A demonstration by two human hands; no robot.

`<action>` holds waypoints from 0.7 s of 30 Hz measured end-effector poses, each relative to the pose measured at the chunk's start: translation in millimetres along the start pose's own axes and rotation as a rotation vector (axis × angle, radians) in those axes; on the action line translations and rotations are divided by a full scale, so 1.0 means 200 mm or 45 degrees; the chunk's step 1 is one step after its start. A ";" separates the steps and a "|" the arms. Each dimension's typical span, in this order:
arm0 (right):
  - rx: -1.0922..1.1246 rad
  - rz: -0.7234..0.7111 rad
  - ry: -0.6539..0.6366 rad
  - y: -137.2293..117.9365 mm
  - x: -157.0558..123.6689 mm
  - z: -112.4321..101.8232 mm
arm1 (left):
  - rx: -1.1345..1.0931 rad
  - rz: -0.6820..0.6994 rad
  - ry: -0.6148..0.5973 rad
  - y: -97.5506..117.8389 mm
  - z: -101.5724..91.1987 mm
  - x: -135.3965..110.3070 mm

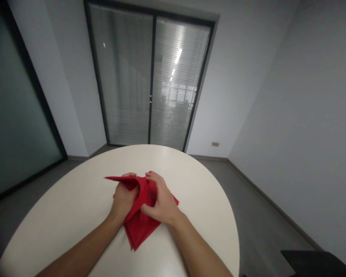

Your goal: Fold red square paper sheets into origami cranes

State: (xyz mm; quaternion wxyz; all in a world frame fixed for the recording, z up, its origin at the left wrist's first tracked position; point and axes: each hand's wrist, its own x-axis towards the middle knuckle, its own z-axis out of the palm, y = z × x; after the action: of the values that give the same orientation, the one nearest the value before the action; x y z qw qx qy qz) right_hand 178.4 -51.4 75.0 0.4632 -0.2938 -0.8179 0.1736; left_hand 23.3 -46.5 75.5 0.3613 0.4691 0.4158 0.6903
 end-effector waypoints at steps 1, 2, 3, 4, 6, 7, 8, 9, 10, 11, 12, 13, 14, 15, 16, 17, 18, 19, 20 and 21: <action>0.013 0.029 0.036 0.00 0.00 0.01 | 0.020 -0.005 -0.033 0.00 0.00 0.00; 0.021 0.055 0.074 0.00 0.00 0.02 | 0.029 -0.007 -0.080 0.01 0.00 0.00; 0.024 0.077 0.110 0.00 0.00 0.03 | 0.029 -0.006 -0.120 0.01 0.01 0.00; 0.020 0.095 0.138 0.01 0.01 0.04 | 0.032 -0.002 -0.143 0.01 0.01 0.00; -0.012 0.134 0.174 0.02 0.01 0.04 | 0.061 0.009 -0.129 0.00 0.01 -0.01; -0.036 0.155 0.199 0.03 0.01 0.05 | 0.084 0.009 -0.107 -0.01 0.01 -0.02; -0.059 0.172 0.222 0.04 0.01 0.05 | 0.108 -0.001 -0.085 -0.01 0.01 -0.02; -0.080 0.186 0.237 0.05 0.00 0.05 | 0.133 -0.018 -0.065 -0.02 0.01 -0.03; -0.095 0.196 0.246 0.05 0.00 0.05 | 0.162 -0.046 -0.066 -0.03 0.00 -0.04; -0.105 0.205 0.249 0.06 0.00 0.05 | 0.191 -0.077 -0.084 -0.04 0.00 -0.04; -0.113 0.212 0.243 0.06 0.00 0.05 | 0.212 -0.092 -0.110 -0.05 0.00 -0.05; -0.123 0.216 0.229 0.06 0.01 0.05 | 0.219 -0.091 -0.137 -0.05 0.00 -0.05; -0.137 0.218 0.210 0.05 0.01 0.05 | 0.221 -0.076 -0.158 -0.06 0.00 -0.05; -0.152 0.219 0.195 0.04 0.01 0.05 | 0.223 -0.059 -0.168 -0.06 0.00 -0.05; -0.165 0.219 0.186 0.03 0.02 0.05 | 0.230 -0.047 -0.167 -0.06 0.00 -0.05; -0.176 0.220 0.179 0.02 0.02 0.05 | 0.243 -0.043 -0.156 -0.06 0.00 -0.05; -0.186 0.219 0.172 0.02 0.03 0.04 | 0.258 -0.044 -0.135 -0.06 0.00 -0.04; -0.200 0.214 0.163 0.01 0.03 0.04 | 0.268 -0.047 -0.109 -0.05 0.00 -0.04; -0.222 0.208 0.153 0.00 0.04 0.03 | 0.267 -0.045 -0.091 -0.05 0.00 -0.04; -0.253 0.200 0.139 0.00 0.04 0.02 | 0.253 -0.036 -0.088 -0.05 0.00 -0.04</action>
State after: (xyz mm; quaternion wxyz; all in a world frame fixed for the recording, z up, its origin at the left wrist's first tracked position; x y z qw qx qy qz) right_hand 171.6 -46.7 77.7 0.4605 -0.4105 -0.7791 0.1114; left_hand 26.4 -49.4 64.7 0.3368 0.5203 0.4761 0.6238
